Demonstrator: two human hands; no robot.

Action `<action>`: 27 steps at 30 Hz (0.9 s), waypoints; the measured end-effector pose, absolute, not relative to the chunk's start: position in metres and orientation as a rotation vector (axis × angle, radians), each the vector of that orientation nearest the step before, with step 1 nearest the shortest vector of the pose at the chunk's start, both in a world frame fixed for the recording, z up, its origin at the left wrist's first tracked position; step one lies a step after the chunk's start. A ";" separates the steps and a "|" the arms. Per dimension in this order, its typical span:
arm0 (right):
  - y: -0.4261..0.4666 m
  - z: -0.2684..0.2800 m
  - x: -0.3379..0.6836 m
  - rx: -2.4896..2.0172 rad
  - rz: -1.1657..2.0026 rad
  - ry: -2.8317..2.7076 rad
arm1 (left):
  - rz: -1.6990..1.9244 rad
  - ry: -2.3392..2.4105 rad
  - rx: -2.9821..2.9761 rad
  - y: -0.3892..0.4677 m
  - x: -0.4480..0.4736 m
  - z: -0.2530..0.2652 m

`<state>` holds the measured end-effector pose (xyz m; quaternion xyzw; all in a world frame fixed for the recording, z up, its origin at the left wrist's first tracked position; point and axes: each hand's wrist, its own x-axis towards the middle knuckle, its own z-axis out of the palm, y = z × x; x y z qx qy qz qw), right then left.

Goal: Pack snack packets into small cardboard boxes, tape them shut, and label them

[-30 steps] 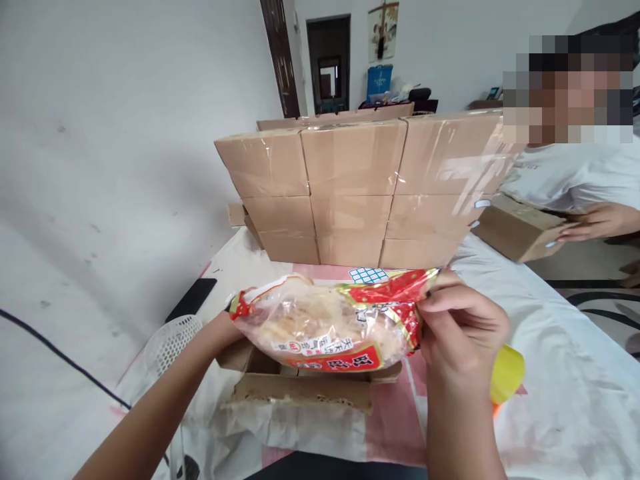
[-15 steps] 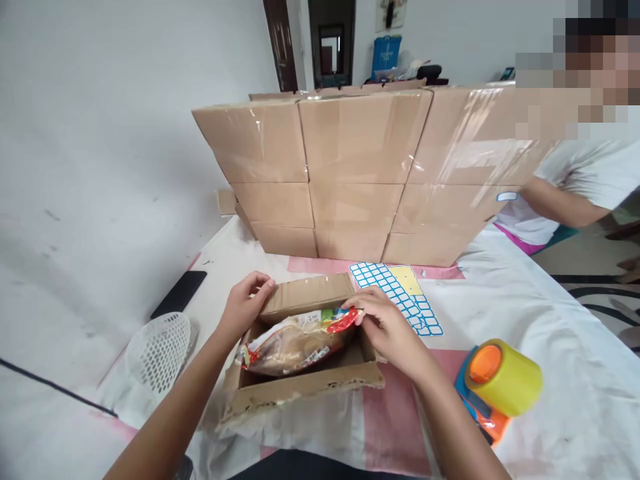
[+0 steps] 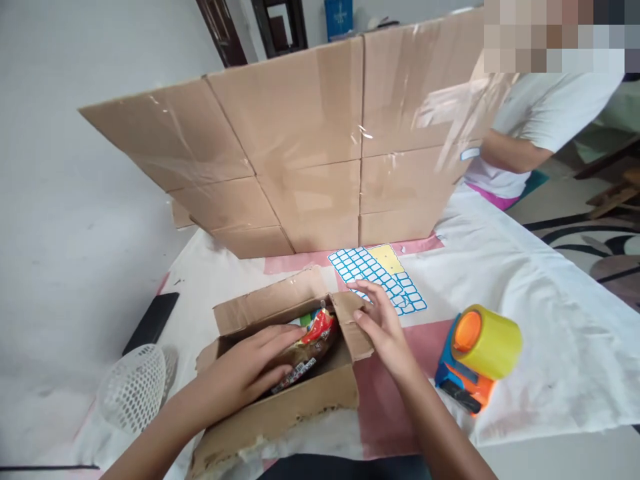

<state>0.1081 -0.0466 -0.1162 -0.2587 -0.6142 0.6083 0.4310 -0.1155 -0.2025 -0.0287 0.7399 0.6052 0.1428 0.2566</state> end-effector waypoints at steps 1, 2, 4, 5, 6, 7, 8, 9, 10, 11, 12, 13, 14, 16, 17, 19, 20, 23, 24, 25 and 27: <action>-0.047 -0.118 0.108 -0.612 1.579 -1.465 | 0.369 1.652 2.015 -0.201 -0.117 -0.031; -0.047 -0.120 0.108 -0.580 1.616 -1.402 | 0.345 1.666 2.029 -0.201 -0.117 -0.032; -0.050 -0.120 0.108 -0.529 1.642 -1.305 | 0.296 1.703 2.059 -0.200 -0.116 -0.033; -0.053 -0.120 0.108 -0.506 1.639 -1.273 | 0.275 1.719 2.074 -0.199 -0.115 -0.033; -0.055 -0.119 0.108 -0.484 1.634 -1.254 | 0.255 1.728 2.091 -0.198 -0.113 -0.032; -0.058 -0.119 0.108 -0.460 1.629 -1.252 | 0.232 1.727 2.113 -0.195 -0.112 -0.032; -0.060 -0.118 0.109 -0.436 1.623 -1.265 | 0.200 1.720 2.141 -0.192 -0.110 -0.031; -0.063 -0.118 0.110 -0.415 1.613 -1.291 | 0.156 1.715 2.175 -0.189 -0.108 -0.031; -0.065 -0.118 0.111 -0.400 1.598 -1.318 | 0.103 1.715 2.215 -0.185 -0.106 -0.030; -0.067 -0.117 0.112 -0.385 1.586 -1.344 | 0.042 1.723 2.259 -0.180 -0.103 -0.030; -0.069 -0.116 0.113 -0.363 1.580 -1.368 | -0.023 1.736 2.308 -0.176 -0.100 -0.030; -0.070 -0.115 0.114 -0.331 1.584 -1.396 | -0.086 1.752 2.359 -0.172 -0.097 -0.031; -0.070 -0.113 0.115 -0.291 1.590 -1.435 | -0.140 1.769 2.410 -0.170 -0.094 -0.032; -0.070 -0.110 0.116 -0.212 1.578 -1.569 | -0.195 1.780 2.519 -0.167 -0.090 -0.037; -0.069 -0.109 0.116 -0.187 1.554 -1.652 | -0.199 1.775 2.570 -0.167 -0.090 -0.040; -0.066 -0.108 0.115 -0.164 1.481 -1.797 | -0.180 1.765 2.650 -0.170 -0.090 -0.050; -0.066 -0.108 0.114 -0.155 1.439 -1.856 | -0.174 1.760 2.672 -0.172 -0.090 -0.056; -0.066 -0.108 0.111 -0.165 1.341 -1.978 | -0.184 1.742 2.676 -0.172 -0.091 -0.064; -0.067 -0.108 0.110 -0.186 1.327 -1.995 | -0.173 1.726 2.657 -0.171 -0.092 -0.062; -0.068 -0.108 0.109 -0.211 1.326 -1.992 | -0.148 1.703 2.618 -0.169 -0.093 -0.058; -0.069 -0.107 0.108 -0.256 1.354 -1.943 | -0.064 1.641 2.494 -0.170 -0.098 -0.042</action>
